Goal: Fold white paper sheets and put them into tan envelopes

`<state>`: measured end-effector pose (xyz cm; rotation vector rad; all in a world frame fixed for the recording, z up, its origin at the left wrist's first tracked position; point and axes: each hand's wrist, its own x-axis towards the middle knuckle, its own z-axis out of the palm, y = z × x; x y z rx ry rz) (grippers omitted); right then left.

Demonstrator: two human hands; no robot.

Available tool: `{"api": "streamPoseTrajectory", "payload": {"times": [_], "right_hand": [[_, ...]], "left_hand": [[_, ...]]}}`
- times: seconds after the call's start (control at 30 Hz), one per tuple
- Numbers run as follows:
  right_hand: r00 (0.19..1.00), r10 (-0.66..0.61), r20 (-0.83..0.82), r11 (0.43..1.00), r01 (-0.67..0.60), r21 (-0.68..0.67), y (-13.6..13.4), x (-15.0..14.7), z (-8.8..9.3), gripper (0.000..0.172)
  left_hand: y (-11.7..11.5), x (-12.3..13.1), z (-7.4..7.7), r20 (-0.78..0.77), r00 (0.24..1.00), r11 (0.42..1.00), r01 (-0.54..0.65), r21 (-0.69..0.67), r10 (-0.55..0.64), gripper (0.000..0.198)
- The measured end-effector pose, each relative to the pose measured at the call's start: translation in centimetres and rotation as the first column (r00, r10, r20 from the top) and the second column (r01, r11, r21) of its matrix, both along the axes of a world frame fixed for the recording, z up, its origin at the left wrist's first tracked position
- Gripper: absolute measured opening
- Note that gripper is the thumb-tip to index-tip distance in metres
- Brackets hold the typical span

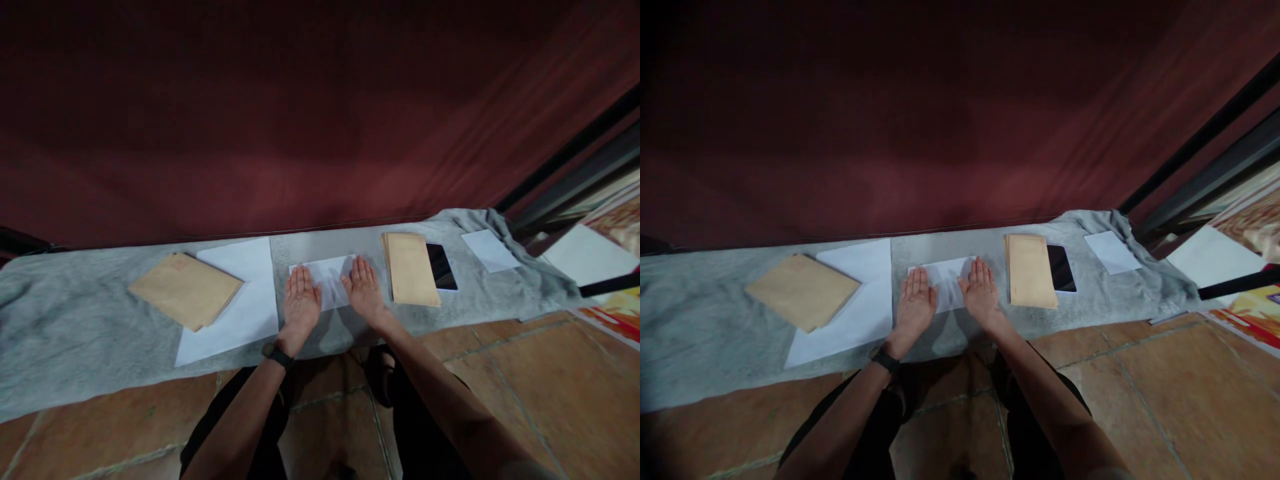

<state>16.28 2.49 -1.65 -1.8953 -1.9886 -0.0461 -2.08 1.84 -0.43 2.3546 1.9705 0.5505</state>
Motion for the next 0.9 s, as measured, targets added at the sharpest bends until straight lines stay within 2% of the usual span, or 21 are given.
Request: {"api": "streamPoseTrajectory", "payload": {"times": [0.13, 0.27, 0.4, 0.57, 0.9], "right_hand": [[0.976, 0.199, -0.092, 0.977, -0.204, -0.060, -2.1, -1.9, 0.4, 0.062], [0.955, 0.277, -0.103, 0.948, -0.289, -0.132, -3.7, -2.5, 0.3, 0.063], [0.962, 0.267, -0.060, 0.952, -0.273, -0.141, -4.4, -1.5, 0.0, 0.063], [0.971, 0.237, 0.018, 0.968, -0.235, -0.091, -5.1, -0.2, -0.4, 0.063], [0.981, 0.184, 0.060, 0.983, -0.182, -0.027, -5.4, 1.6, -1.4, 0.069]], "left_hand": [[-2.3, 2.8, -0.7, -0.002, 0.987, 0.986, 0.162, -0.044, -0.162, 0.064], [-3.7, 4.1, -1.5, -0.068, 0.978, 0.976, 0.192, -0.104, -0.200, 0.068], [-4.0, 3.8, -1.3, -0.090, 0.975, 0.973, 0.188, -0.135, -0.201, 0.067], [-4.0, 2.9, -0.9, -0.077, 0.987, 0.985, 0.133, -0.109, -0.142, 0.064], [-4.2, -0.3, -1.2, -0.055, 0.995, 0.996, 0.079, -0.052, -0.082, 0.080]]}}
